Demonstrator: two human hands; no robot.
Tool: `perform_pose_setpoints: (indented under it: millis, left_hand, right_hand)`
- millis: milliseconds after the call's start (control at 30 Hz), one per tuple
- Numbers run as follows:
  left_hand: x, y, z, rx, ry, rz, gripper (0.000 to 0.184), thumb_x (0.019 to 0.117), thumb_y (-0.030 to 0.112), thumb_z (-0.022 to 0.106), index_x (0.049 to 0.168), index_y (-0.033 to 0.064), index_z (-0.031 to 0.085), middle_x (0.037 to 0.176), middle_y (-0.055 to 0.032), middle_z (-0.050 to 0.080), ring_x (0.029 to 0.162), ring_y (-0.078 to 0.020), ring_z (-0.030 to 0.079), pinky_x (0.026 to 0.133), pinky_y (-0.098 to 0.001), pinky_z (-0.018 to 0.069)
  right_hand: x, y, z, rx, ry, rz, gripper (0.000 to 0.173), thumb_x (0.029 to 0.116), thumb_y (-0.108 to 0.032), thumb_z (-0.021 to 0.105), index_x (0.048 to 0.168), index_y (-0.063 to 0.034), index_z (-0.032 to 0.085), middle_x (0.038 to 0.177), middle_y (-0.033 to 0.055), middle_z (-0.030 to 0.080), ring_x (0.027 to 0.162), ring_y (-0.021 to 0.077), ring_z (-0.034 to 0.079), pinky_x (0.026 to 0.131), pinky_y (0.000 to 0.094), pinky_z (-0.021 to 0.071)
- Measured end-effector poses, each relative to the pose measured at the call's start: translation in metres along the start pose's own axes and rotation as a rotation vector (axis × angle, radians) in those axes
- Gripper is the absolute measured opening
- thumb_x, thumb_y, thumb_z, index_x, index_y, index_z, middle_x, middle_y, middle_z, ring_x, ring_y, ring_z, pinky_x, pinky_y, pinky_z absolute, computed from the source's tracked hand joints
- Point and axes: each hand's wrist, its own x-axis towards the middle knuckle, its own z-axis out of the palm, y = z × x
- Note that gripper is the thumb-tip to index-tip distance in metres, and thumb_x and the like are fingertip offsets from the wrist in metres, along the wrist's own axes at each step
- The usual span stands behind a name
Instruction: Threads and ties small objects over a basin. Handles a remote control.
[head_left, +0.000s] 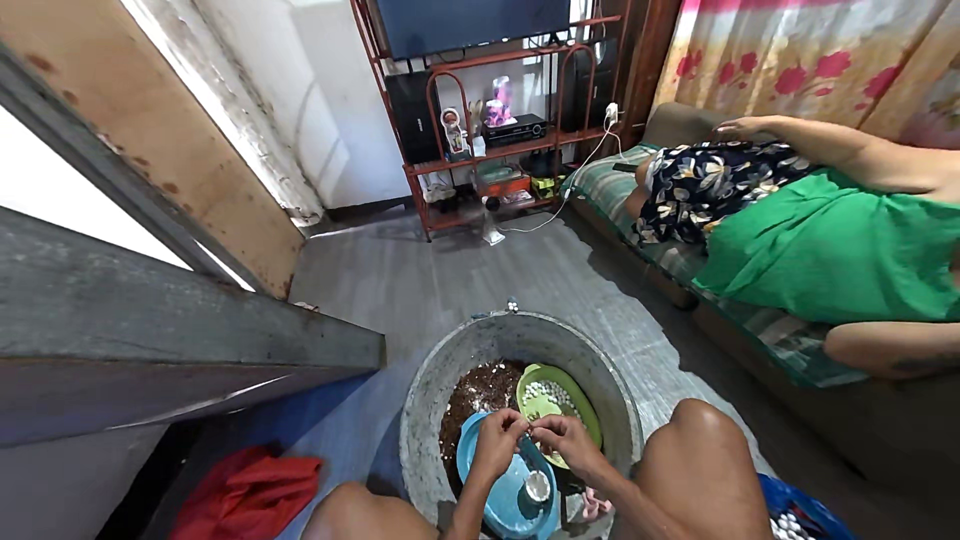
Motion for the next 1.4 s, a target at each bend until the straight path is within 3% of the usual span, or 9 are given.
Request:
perform_pose_setpoints:
  millis: [200,433,500,600,733,900,1067,1233,1400]
  left_hand:
    - [0.0,0.006,0.004,-0.277,0.062,-0.1,0.014,0.1027,0.012,0.062,0.102,-0.0015,0.068,0.09,-0.0122,0.072,0.073,-0.0209,0.07,0.064,-0.0361,0.0607]
    - [0.005,0.009,-0.014,-0.29,0.238,-0.127,0.029,0.1076,0.023,0.056,0.104,-0.0032,0.066,0.082,-0.0122,0.07,0.067,-0.0221,0.069,0.062,-0.0372,0.0608]
    - [0.002,0.014,-0.016,-0.301,0.192,-0.077,0.034,0.1085,0.028,0.054,0.104,-0.0026,0.069,0.088,-0.013,0.072,0.073,-0.0236,0.072,0.067,-0.0398,0.0626]
    - [-0.005,0.02,-0.005,-0.296,0.006,0.016,0.036,0.0948,0.016,0.073,0.126,-0.0008,0.063,0.11,-0.0154,0.071,0.085,-0.0258,0.073,0.075,-0.0424,0.0646]
    - [-0.004,0.007,0.011,-0.253,-0.002,0.085,0.013,0.0914,0.007,0.075,0.101,-0.0015,0.072,0.091,-0.0124,0.074,0.073,-0.0216,0.073,0.071,-0.0376,0.0644]
    - [-0.005,0.007,0.007,-0.221,-0.113,0.03,0.023,0.0939,0.012,0.074,0.114,0.0002,0.071,0.098,-0.0119,0.074,0.076,-0.0212,0.073,0.073,-0.0382,0.0643]
    - [-0.003,-0.001,0.009,-0.205,-0.067,0.034,0.019,0.0942,0.015,0.074,0.108,0.0009,0.072,0.097,-0.0109,0.075,0.077,-0.0212,0.073,0.074,-0.0384,0.0636]
    - [-0.005,-0.001,0.011,-0.208,-0.001,0.078,0.017,0.0934,0.017,0.076,0.104,0.0033,0.075,0.107,-0.0118,0.072,0.082,-0.0219,0.073,0.077,-0.0397,0.0648]
    - [-0.006,0.001,0.011,-0.15,-0.037,0.061,0.017,0.0939,0.017,0.074,0.104,0.0032,0.075,0.096,-0.009,0.075,0.076,-0.0198,0.073,0.075,-0.0383,0.0639]
  right_hand:
    - [0.0,-0.011,-0.001,-0.095,0.009,-0.08,0.02,0.0984,-0.022,0.07,0.107,-0.0057,0.077,0.091,0.0064,0.076,0.077,0.016,0.072,0.077,0.0335,0.0614]
    - [-0.002,-0.009,-0.008,0.015,0.123,-0.047,0.02,0.0968,-0.02,0.071,0.104,-0.002,0.076,0.09,0.0098,0.075,0.076,0.0189,0.071,0.074,0.0361,0.0609]
    - [0.0,-0.007,-0.011,0.058,0.174,-0.015,0.022,0.0972,-0.021,0.071,0.106,-0.0016,0.076,0.09,0.011,0.075,0.074,0.0199,0.07,0.072,0.0367,0.0604]
    - [0.001,-0.007,-0.007,0.078,0.147,-0.002,0.022,0.0972,-0.022,0.071,0.105,-0.0018,0.076,0.089,0.0103,0.074,0.073,0.0184,0.068,0.071,0.0357,0.0597]
    - [0.002,-0.001,-0.002,0.063,0.086,0.014,0.021,0.0965,-0.02,0.072,0.106,-0.0014,0.076,0.09,0.0104,0.074,0.071,0.0169,0.068,0.07,0.0341,0.0592]
    - [0.001,0.001,-0.003,0.032,0.096,0.028,0.021,0.0977,-0.022,0.071,0.104,-0.0021,0.076,0.088,0.0096,0.074,0.072,0.0171,0.068,0.071,0.0337,0.0595]
    - [0.0,0.002,-0.002,0.054,0.106,0.02,0.02,0.095,-0.02,0.075,0.102,-0.0025,0.077,0.088,0.0096,0.074,0.072,0.0169,0.068,0.07,0.033,0.0595]
    - [0.0,0.003,-0.002,0.026,0.104,0.014,0.024,0.0939,-0.026,0.077,0.099,-0.0033,0.078,0.086,0.009,0.075,0.071,0.0168,0.069,0.07,0.0329,0.0599]
    - [0.0,0.005,-0.003,-0.041,0.067,-0.009,0.022,0.0929,-0.025,0.078,0.1,-0.0042,0.078,0.088,0.0074,0.075,0.074,0.0158,0.071,0.074,0.0333,0.0611]
